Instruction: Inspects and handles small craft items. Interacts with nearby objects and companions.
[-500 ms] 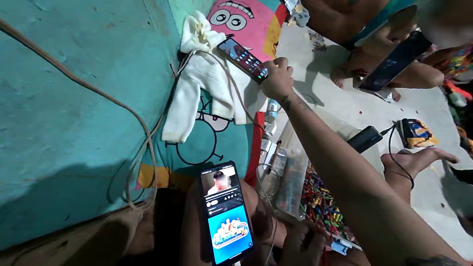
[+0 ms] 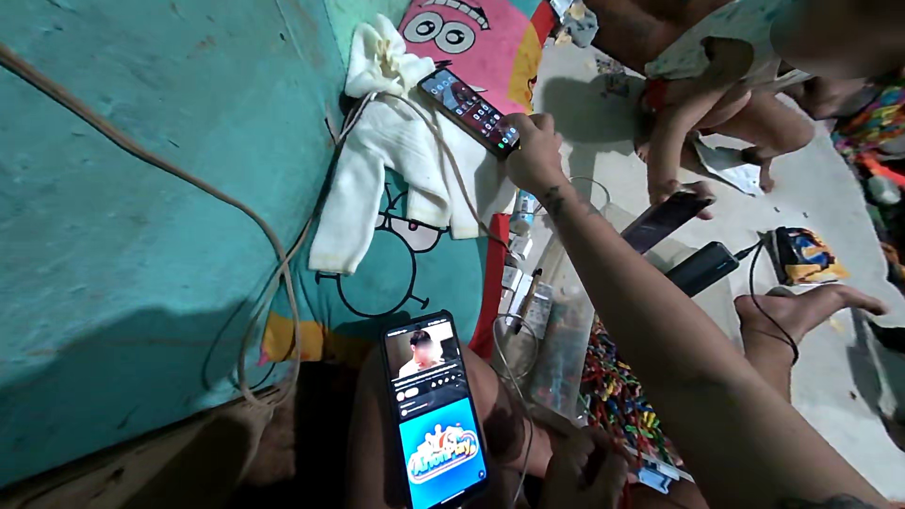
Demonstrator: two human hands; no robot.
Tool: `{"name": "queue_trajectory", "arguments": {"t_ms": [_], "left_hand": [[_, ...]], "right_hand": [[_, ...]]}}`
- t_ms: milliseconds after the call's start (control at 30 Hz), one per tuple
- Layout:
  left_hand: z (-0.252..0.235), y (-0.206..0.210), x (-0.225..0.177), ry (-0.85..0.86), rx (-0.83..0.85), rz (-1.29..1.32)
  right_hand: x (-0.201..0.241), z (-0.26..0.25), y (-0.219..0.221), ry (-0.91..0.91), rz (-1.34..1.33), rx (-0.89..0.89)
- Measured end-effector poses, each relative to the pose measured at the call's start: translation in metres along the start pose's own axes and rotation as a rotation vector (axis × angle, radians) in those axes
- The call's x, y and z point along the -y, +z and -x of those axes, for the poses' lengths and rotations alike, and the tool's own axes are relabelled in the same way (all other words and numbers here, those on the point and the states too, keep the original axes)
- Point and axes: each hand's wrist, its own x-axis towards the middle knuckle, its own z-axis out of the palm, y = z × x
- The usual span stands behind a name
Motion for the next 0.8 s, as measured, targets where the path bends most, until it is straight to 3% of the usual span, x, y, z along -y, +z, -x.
{"name": "queue_trajectory", "arguments": {"t_ms": [200, 367, 467, 533, 733, 800], "left_hand": [[0.001, 0.0, 0.003, 0.065, 0.001, -0.025], [0.01, 0.002, -0.047, 0.015, -0.034, -0.131], [0.006, 0.002, -0.005, 0.159, -0.021, -0.053], [0.007, 0.004, 0.0, 0.167, -0.028, 0.017], [0.012, 0.009, -0.004, 0.302, 0.079, 0.066], [0.014, 0.011, -0.007, 0.364, 0.175, 0.131]], "right_hand": [[0.003, 0.001, 0.001, -0.063, 0.083, 0.06], [-0.001, 0.023, -0.025, -0.001, -0.193, 0.051], [-0.014, 0.076, -0.046, -0.087, -0.354, 0.103], [-0.029, 0.125, -0.062, -0.144, -0.432, 0.137], [-0.083, 0.239, -0.08, 0.008, -0.836, -0.012], [-0.094, 0.273, -0.075, 0.032, -0.982, 0.052]]}}
